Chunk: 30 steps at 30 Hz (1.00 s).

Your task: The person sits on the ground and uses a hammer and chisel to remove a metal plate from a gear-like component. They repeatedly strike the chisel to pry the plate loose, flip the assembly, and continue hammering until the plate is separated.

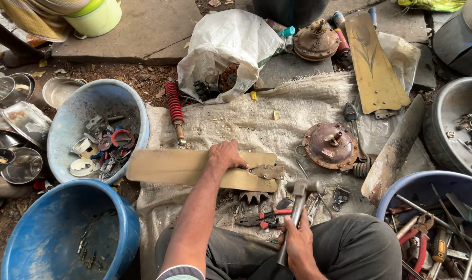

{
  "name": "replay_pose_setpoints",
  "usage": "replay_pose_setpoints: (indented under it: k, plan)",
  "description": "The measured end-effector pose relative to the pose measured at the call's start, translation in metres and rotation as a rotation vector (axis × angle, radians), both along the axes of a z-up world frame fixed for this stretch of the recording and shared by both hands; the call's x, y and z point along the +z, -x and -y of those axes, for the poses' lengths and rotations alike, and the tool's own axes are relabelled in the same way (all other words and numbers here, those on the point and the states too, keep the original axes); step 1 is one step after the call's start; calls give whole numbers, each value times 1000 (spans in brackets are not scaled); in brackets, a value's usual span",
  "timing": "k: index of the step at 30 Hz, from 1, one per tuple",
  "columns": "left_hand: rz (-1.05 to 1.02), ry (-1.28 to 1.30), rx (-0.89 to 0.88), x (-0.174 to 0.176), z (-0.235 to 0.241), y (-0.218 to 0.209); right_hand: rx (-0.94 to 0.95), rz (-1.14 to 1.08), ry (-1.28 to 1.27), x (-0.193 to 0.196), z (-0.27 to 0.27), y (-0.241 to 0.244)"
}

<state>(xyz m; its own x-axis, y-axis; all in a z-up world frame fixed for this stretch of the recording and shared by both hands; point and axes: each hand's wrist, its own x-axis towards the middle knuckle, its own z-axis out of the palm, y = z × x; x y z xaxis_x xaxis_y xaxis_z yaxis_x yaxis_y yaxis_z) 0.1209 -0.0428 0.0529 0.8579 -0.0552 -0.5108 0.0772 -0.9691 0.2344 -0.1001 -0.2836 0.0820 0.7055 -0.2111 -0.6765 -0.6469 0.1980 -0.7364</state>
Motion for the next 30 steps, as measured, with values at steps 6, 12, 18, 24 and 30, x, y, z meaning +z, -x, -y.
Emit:
replay_pose_setpoints:
  k: [6,12,18,24,30]
  plan:
    - [16,-29,4,1,8,-1,256,119,296,7,-5,-8]
    - [46,12,26,-11,1,4,526,88,555,-12,-18,-14]
    - [399,99,20,-12,-2,26,428,-23,341,-3,-19,-13]
    - [333,235,561,-8,-1,137,312,37,141,9,-22,-16]
    - [-69,-71,485,-81,-44,149,297,118,76,4,-19,-16]
